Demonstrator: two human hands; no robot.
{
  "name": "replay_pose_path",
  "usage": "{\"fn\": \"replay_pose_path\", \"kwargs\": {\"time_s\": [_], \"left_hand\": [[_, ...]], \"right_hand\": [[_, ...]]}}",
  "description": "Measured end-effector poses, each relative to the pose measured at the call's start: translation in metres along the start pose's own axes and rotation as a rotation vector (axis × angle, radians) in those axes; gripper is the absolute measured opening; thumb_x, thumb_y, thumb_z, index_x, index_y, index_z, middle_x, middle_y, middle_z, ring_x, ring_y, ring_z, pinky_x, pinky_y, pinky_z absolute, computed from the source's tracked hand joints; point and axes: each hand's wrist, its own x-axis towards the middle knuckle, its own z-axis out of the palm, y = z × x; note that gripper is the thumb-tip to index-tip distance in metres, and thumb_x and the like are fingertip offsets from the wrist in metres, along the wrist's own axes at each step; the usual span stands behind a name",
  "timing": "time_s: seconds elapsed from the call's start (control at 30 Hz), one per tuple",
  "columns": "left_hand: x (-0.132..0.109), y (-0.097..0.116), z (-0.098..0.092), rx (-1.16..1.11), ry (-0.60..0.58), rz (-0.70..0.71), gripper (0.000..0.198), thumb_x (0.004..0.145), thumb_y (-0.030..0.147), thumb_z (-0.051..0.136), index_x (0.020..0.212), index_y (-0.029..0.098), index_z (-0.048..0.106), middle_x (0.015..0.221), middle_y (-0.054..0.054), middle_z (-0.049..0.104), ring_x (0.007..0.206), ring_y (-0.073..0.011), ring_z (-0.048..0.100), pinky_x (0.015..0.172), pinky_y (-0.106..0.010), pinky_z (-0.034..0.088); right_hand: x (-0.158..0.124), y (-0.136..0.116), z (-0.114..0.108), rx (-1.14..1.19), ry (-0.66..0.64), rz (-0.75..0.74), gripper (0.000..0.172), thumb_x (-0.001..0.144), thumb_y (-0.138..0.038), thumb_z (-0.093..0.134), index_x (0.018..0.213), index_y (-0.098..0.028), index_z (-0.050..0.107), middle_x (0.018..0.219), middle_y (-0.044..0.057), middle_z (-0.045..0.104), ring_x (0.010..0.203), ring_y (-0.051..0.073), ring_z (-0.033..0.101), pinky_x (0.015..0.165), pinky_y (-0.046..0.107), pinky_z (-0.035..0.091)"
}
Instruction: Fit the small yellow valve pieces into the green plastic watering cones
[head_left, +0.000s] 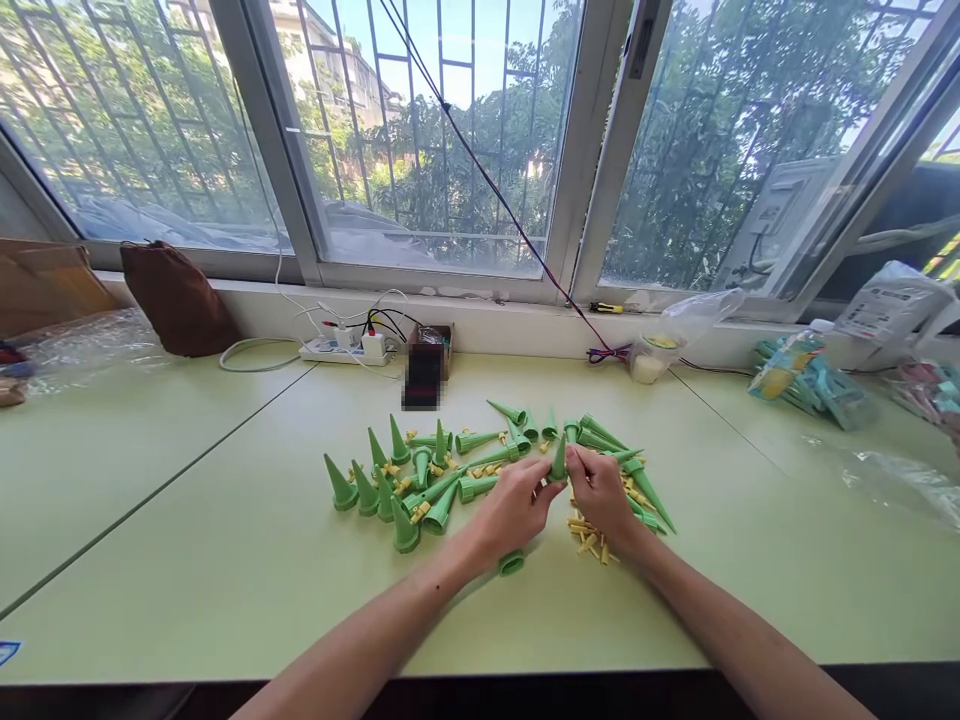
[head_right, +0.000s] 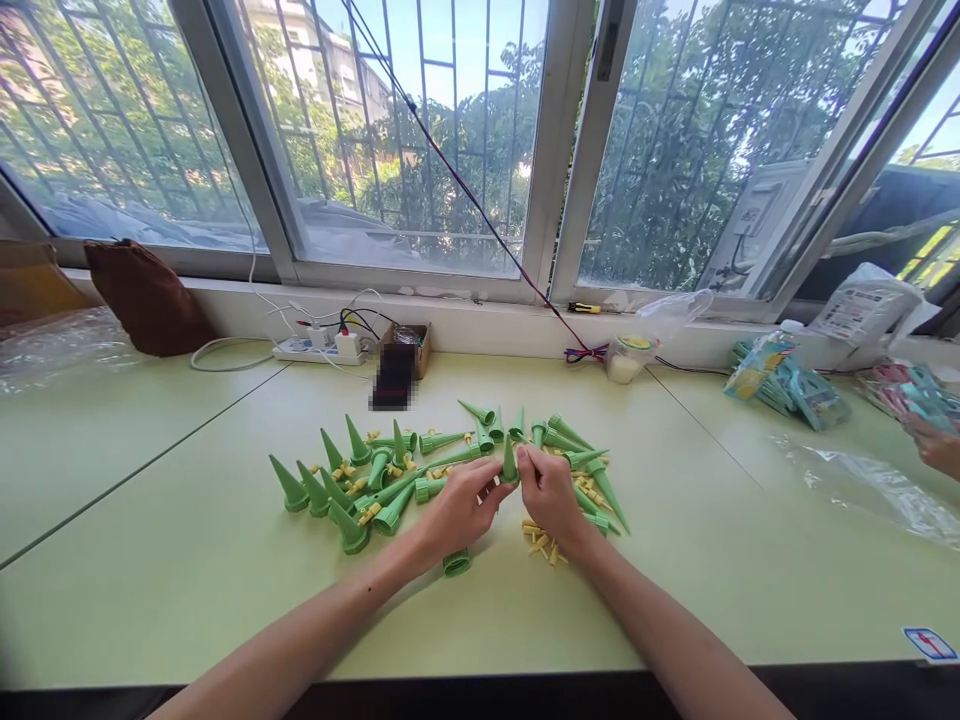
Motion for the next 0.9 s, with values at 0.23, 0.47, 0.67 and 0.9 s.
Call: {"fn": "replay_pose_path", "kwargs": {"time_s": [0.23,0.47,0.67,0.9], "left_hand": [[0.002,-0.002,0.0,-0.25,-0.113,-0.221,0.021,0.09,0.025,0.053,0.07,0.018,0.051,0.057,0.001,0.057,0.05,-0.0125,0.053,0.053,-0.024,0.04],[0.008,-0.003,-0.011,-0.611,-0.28,-0.381,0.041,0.085,0.054,0.062,0.072,0.015,0.057,0.055,-0.001,0.061,0.046,-0.0116,0.056,0.051,-0.023,0.045],[0.008,-0.004,-0.013,-0.801,-0.324,-0.455,0.052,0.079,0.064,0.068,0.078,0.012,0.061,0.068,-0.003,0.063,0.051,-0.0107,0.059,0.054,-0.025,0.048],[0.009,-0.003,-0.013,-0.912,-0.272,-0.483,0.053,0.077,0.063,0.071,0.09,0.012,0.065,0.081,-0.003,0.058,0.064,-0.0123,0.062,0.056,-0.025,0.049]], "right_hand": [[0.0,-0.001,0.0,-0.01,0.0,-0.004,0.041,0.101,-0.032,0.039,0.062,-0.021,0.034,0.052,-0.006,0.031,0.047,0.009,0.028,0.048,0.025,0.024],[0.0,-0.005,-0.003,0.007,-0.015,-0.025,0.041,0.101,-0.03,0.04,0.062,-0.021,0.036,0.05,-0.006,0.036,0.045,0.009,0.032,0.048,0.024,0.027],[0.001,-0.007,-0.003,0.025,-0.001,-0.043,0.04,0.101,-0.03,0.041,0.062,-0.021,0.036,0.051,-0.006,0.038,0.046,0.01,0.034,0.049,0.024,0.028],[0.001,-0.008,-0.003,0.049,-0.01,0.001,0.039,0.101,-0.032,0.043,0.064,-0.021,0.038,0.053,-0.006,0.041,0.048,0.01,0.036,0.05,0.024,0.03]]}}
